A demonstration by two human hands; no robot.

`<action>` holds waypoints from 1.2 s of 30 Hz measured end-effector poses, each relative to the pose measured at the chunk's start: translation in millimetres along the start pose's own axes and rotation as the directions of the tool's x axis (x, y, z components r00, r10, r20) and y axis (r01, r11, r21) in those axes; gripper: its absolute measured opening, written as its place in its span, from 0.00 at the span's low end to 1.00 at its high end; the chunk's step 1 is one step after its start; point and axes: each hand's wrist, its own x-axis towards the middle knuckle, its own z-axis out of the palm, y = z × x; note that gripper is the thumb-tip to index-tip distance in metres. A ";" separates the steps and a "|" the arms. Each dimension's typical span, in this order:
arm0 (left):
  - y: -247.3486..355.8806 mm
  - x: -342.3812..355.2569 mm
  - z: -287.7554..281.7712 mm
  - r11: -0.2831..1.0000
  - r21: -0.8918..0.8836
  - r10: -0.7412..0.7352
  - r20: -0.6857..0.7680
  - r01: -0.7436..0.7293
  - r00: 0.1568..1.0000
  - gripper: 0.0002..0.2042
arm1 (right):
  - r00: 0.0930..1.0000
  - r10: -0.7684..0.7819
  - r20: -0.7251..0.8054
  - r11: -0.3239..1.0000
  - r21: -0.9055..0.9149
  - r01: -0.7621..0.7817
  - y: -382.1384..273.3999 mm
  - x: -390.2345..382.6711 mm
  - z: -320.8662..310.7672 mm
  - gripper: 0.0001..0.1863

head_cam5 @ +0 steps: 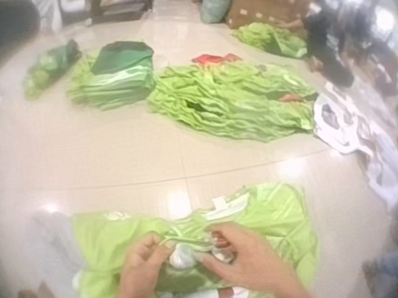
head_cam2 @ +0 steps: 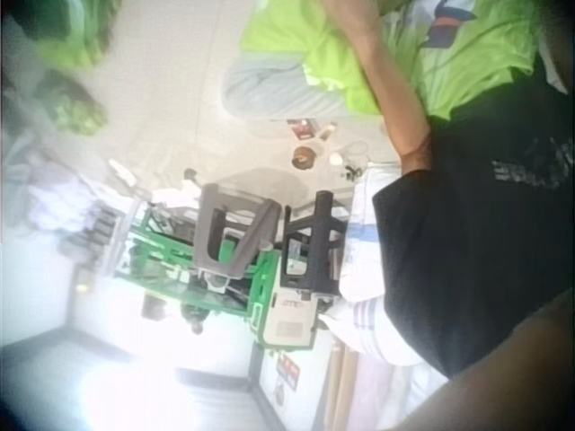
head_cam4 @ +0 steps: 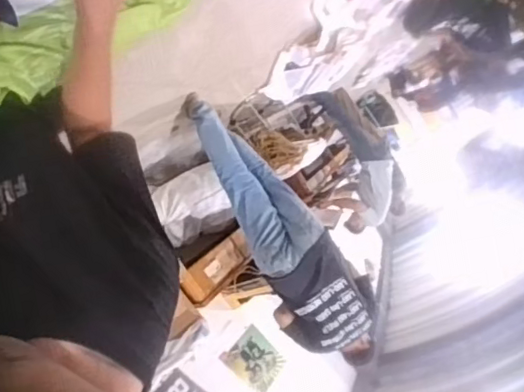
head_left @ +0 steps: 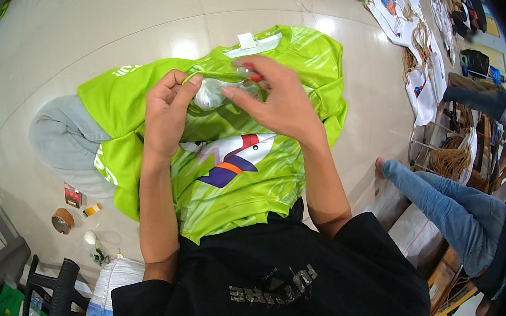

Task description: The person sits on the floor and uses a small pair of scissors to trim loose threads and excess fabric from the collar and shoulder seams of a neon green t-shirt. The person repeatedly snips small threads and adjusts the shirt to access different areas.

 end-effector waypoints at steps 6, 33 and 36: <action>9.8 -7.1 -6.2 0.997 -0.031 -0.063 0.078 0.066 0.995 0.13 | 0.906 0.269 0.328 0.865 0.332 -0.377 4.9 5.1 -5.2 0.11; 8.2 -11.4 -9.6 0.990 -0.021 -0.112 0.485 0.139 0.867 0.11 | 0.975 0.136 0.175 0.978 0.131 -0.160 -30.4 -14.7 -5.1 0.10; 7.2 -11.3 -6.7 0.992 -0.021 -0.096 0.500 0.122 0.861 0.11 | 0.972 0.124 0.200 0.983 0.108 -0.148 -31.0 -12.2 -4.0 0.09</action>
